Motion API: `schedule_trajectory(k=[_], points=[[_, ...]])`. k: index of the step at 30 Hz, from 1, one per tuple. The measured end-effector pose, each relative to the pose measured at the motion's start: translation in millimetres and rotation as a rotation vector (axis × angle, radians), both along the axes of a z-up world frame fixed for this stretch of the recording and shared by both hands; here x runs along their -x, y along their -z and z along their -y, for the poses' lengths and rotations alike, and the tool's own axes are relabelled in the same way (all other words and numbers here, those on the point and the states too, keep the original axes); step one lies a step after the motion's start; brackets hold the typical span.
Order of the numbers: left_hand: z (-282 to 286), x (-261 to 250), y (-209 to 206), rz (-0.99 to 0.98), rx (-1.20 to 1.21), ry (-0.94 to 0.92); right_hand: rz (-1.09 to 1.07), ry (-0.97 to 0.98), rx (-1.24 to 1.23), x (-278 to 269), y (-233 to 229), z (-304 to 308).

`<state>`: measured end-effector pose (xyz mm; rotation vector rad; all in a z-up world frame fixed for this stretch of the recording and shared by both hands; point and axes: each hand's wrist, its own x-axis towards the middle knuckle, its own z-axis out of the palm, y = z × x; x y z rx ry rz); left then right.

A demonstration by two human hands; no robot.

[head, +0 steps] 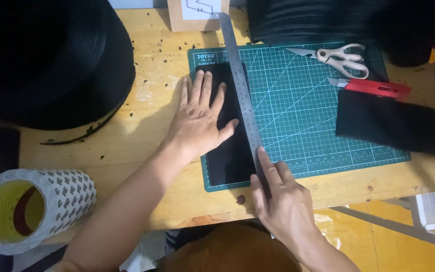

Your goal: Measuring and cutting a strip of black fabric using a metal ruler and a utility knife on a cutting mat.

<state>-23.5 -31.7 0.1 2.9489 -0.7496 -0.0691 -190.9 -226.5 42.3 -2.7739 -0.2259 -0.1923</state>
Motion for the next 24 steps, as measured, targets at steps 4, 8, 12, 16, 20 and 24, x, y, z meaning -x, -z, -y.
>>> schedule_trajectory(k=[4, 8, 12, 16, 20, 24], points=[[0.3, -1.6, 0.0, -0.019, -0.003, -0.002, -0.033, -0.002, 0.03, -3.8, 0.5, -6.8], [1.3, -1.4, -1.3, -0.037, -0.056, 0.001, -0.018, -0.003, 0.01, -3.2, -0.5, -12.0], [0.7, -1.5, -0.9, -0.035, -0.048, 0.004, 0.013, -0.001, 0.036, -2.2, -0.4, -15.9], [0.5, -1.9, -0.2, -0.035, -0.026, 0.004, 0.005, -0.001, 0.039, -0.6, 1.0, -14.9], [0.9, -1.5, -1.0, -0.044, -0.034, 0.006, 0.05, -0.022, 0.078, 0.4, 1.3, -15.1], [0.6, -0.1, 2.8, 0.022, -0.019, 0.011, -0.035, -0.003, 0.114, -0.4, 0.0, -15.7]])
